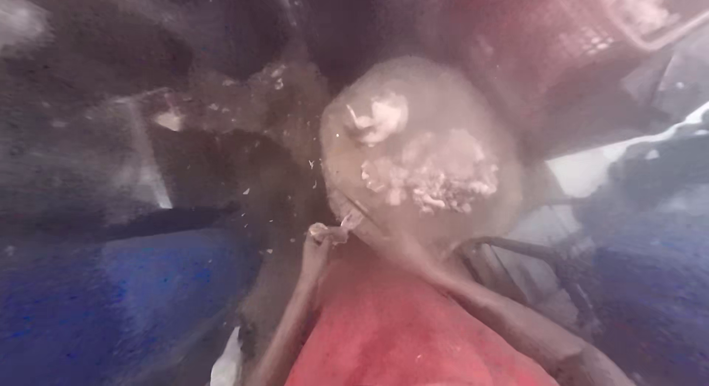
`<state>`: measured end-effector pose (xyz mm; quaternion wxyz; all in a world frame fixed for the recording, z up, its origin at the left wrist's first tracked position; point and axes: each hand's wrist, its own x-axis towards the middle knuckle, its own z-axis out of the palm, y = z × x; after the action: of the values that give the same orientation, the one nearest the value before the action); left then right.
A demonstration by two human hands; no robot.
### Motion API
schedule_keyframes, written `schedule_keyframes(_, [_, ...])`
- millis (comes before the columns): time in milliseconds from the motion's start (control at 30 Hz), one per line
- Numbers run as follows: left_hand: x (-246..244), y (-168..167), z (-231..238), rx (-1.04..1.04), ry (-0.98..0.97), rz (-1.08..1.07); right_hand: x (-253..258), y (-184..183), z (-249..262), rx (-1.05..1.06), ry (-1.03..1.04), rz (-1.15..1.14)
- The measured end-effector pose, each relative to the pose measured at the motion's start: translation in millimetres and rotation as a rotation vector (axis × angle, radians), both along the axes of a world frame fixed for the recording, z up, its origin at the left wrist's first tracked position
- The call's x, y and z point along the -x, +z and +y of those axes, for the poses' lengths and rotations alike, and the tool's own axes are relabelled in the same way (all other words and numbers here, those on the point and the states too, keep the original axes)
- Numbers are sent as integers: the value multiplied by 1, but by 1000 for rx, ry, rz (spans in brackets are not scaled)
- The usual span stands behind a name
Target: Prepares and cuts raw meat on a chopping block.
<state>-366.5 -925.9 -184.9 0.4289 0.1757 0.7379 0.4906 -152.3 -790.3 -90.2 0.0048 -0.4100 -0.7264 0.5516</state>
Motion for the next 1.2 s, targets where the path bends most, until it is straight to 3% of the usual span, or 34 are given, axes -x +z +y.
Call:
schedule_keyframes(100, [-4,4,4,5,-15,21,-8,-41,12,78,133,-247])
schedule_keyframes(167, [-1,5,6,-8,-20,40,-5,-38,18,-9,160,-326])
schedule_keyframes(300, [-4,1,0,24,-34,58,-2,-16,0,33,159,-171])
schedule_keyframes(433, [-13,3,2,-5,-34,101,-13,-52,14,164,200,-269])
schedule_keyframes(533, [-17,7,4,-36,-82,150,-10,-27,19,43,133,-273])
schedule_keyframes(600, [-20,2,4,15,-145,218,-7,-7,9,92,80,-138])
schedule_keyframes(667, [-23,1,8,81,-207,300,-12,-24,2,169,85,-43])
schedule_keyframes(767, [-25,10,13,55,-226,357,-32,-64,17,423,105,-201])
schedule_keyframes(867, [-24,14,23,4,-235,319,-35,-44,37,211,4,-247])
schedule_keyframes(1000, [-18,-28,31,147,-389,476,-15,15,25,-26,-130,150])
schedule_keyframes(1067, [-21,-29,34,163,-410,478,-13,11,11,-77,-122,233])
schedule_keyframes(1200, [-29,-21,35,247,-464,536,-21,-46,17,124,72,-279])
